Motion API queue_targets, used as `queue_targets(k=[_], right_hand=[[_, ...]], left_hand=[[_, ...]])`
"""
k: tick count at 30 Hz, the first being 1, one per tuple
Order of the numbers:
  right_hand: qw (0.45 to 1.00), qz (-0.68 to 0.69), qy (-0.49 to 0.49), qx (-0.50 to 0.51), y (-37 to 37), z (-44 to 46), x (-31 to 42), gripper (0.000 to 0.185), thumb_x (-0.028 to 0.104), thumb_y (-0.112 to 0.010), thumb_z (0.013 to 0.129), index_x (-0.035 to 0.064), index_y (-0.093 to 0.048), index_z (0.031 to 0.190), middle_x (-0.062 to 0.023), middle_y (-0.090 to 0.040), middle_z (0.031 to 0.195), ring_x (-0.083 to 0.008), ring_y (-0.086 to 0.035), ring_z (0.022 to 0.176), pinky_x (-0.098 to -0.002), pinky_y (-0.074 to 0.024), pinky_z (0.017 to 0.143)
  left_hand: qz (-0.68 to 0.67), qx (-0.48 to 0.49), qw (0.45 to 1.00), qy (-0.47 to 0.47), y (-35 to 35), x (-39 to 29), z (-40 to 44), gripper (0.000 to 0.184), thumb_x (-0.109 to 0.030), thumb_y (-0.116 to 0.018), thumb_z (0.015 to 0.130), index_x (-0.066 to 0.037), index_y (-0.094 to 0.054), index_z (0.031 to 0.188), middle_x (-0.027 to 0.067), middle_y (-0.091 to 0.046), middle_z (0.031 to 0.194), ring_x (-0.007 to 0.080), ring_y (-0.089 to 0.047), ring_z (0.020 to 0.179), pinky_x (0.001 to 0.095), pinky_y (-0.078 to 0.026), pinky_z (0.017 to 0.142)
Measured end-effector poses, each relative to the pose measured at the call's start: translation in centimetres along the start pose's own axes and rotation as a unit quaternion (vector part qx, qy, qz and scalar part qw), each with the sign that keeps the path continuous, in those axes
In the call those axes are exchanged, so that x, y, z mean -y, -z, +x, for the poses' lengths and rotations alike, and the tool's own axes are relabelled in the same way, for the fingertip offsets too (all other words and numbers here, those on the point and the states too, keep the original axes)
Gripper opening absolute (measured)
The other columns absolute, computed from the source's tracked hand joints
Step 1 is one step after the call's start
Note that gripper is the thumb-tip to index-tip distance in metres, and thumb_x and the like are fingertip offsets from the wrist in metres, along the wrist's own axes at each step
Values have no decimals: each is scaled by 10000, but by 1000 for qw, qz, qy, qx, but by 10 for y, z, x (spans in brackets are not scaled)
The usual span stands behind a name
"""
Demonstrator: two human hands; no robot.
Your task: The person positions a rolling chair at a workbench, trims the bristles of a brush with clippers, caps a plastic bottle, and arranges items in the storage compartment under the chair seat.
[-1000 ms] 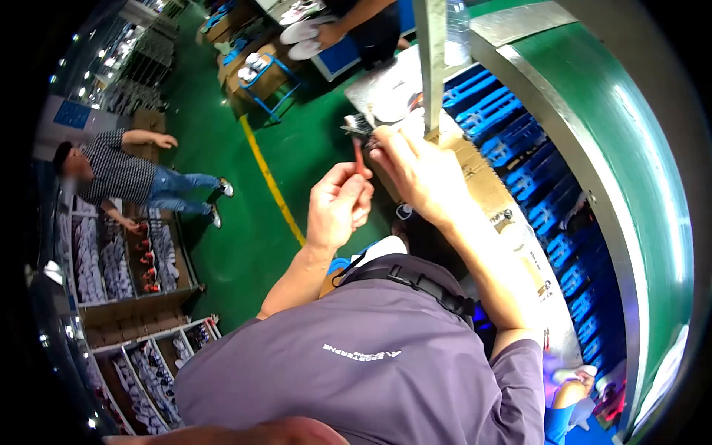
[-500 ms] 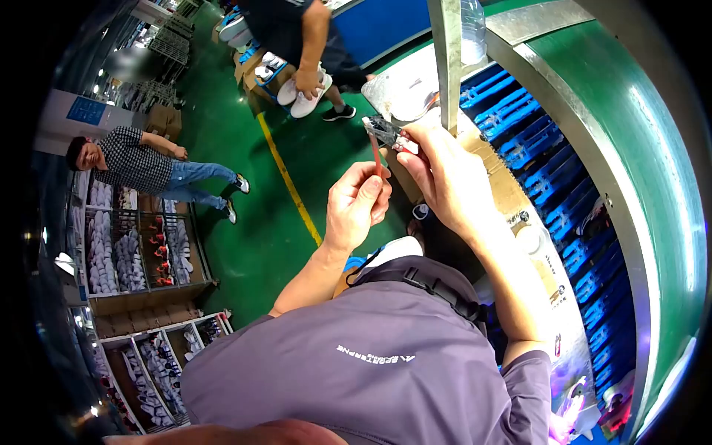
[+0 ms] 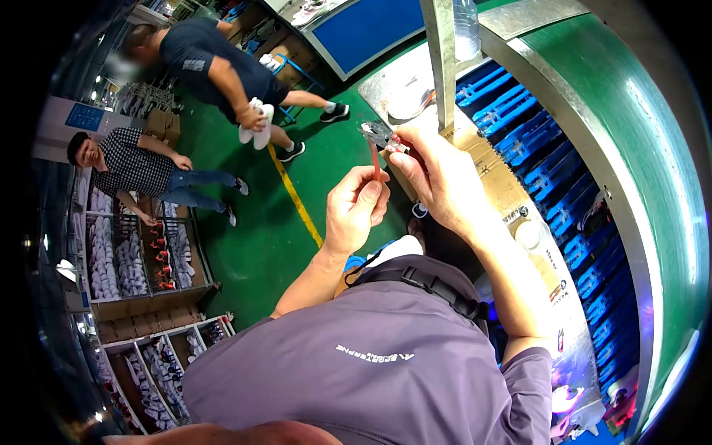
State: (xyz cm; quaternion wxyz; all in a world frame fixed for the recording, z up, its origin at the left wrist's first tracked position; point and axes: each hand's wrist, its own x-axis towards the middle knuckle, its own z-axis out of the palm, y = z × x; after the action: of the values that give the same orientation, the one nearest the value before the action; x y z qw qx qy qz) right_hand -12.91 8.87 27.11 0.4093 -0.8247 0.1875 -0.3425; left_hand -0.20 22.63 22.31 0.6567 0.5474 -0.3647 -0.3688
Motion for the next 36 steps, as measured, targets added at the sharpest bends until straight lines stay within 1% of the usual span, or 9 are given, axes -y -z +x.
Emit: queue_targets(k=[6, 9, 12, 13, 16, 18, 23, 27, 36], right_hand=[[1000, 2, -3, -7, -7, -3, -6, 244, 185, -656, 964, 40, -634, 1159, -174, -700, 1008, -328, -712, 942, -377, -558, 801], [996, 30, 21, -84, -22, -6, -16, 220, 202, -614, 1005, 38, -651, 1147, -109, -686, 882, -229, -693, 791, -323, -535, 711], [969, 180, -155, -63, -10, -9, -11, 242, 244, -564, 1046, 44, -667, 1133, -12, -587, 768, -103, -544, 674, -260, -457, 624], [969, 198, -132, -69, -12, -10, -13, 283, 285, -528, 1065, 53, -667, 1147, 41, -491, 742, -52, -418, 671, -224, -388, 605], [968, 204, -134, -55, -8, -11, -7, 285, 282, -530, 1063, 53, -665, 1166, 19, -522, 764, -66, -444, 688, -228, -405, 629], [978, 160, -110, -70, -7, -9, -10, 265, 230, -574, 1039, 40, -637, 1213, -35, -613, 867, -106, -566, 783, -258, -476, 720], [994, 75, -35, -76, -13, -7, -14, 332, 149, -673, 966, 31, -584, 1263, -105, -688, 1004, -195, -681, 920, -314, -531, 839], [999, 0, 13, -41, -17, -4, -10, 342, 179, -694, 941, 48, -583, 1237, -145, -678, 1017, -276, -706, 873, -349, -556, 770], [998, -23, 12, -52, -23, 0, -12, 317, 188, -692, 934, 60, -598, 1208, -153, -684, 1013, -317, -710, 876, -375, -561, 750]], left_hand=[[-18, 7, 1000, 10, 0, -1, -4, 201, -174, -552, 1048, 2, -585, 1140, 14, -534, 733, 48, -419, 546, 204, -321, 462], [-64, 12, 997, 32, 1, -4, -4, 199, -173, -541, 1052, -2, -582, 1146, 15, -535, 735, 49, -422, 541, 202, -317, 456], [-117, 25, 992, 48, 7, -4, -2, 205, -179, -527, 1057, -3, -577, 1149, 16, -535, 736, 50, -425, 536, 201, -315, 450], [-133, 30, 989, 50, 9, -3, -1, 208, -181, -522, 1059, -2, -575, 1149, 17, -535, 737, 51, -425, 534, 201, -314, 448], [-102, 22, 994, 17, 11, -1, 3, 216, -189, -512, 1062, 1, -572, 1145, 17, -535, 739, 51, -425, 531, 200, -315, 445], [-105, 16, 994, 20, 13, -2, 4, 220, -193, -503, 1065, 2, -568, 1143, 23, -542, 739, 54, -431, 529, 202, -322, 442], [-132, 12, 990, 42, 15, -9, 5, 232, -204, -483, 1074, 2, -563, 1145, 43, -577, 755, 58, -452, 524, 205, -347, 432], [-139, 9, 988, 65, 9, -18, 3, 235, -208, -480, 1076, 0, -563, 1146, 50, -595, 764, 55, -464, 517, 201, -351, 420], [-74, -13, 996, 57, -2, -17, 3, 219, -204, -509, 1068, -8, -572, 1144, 39, -591, 762, 50, -461, 508, 199, -344, 419]])
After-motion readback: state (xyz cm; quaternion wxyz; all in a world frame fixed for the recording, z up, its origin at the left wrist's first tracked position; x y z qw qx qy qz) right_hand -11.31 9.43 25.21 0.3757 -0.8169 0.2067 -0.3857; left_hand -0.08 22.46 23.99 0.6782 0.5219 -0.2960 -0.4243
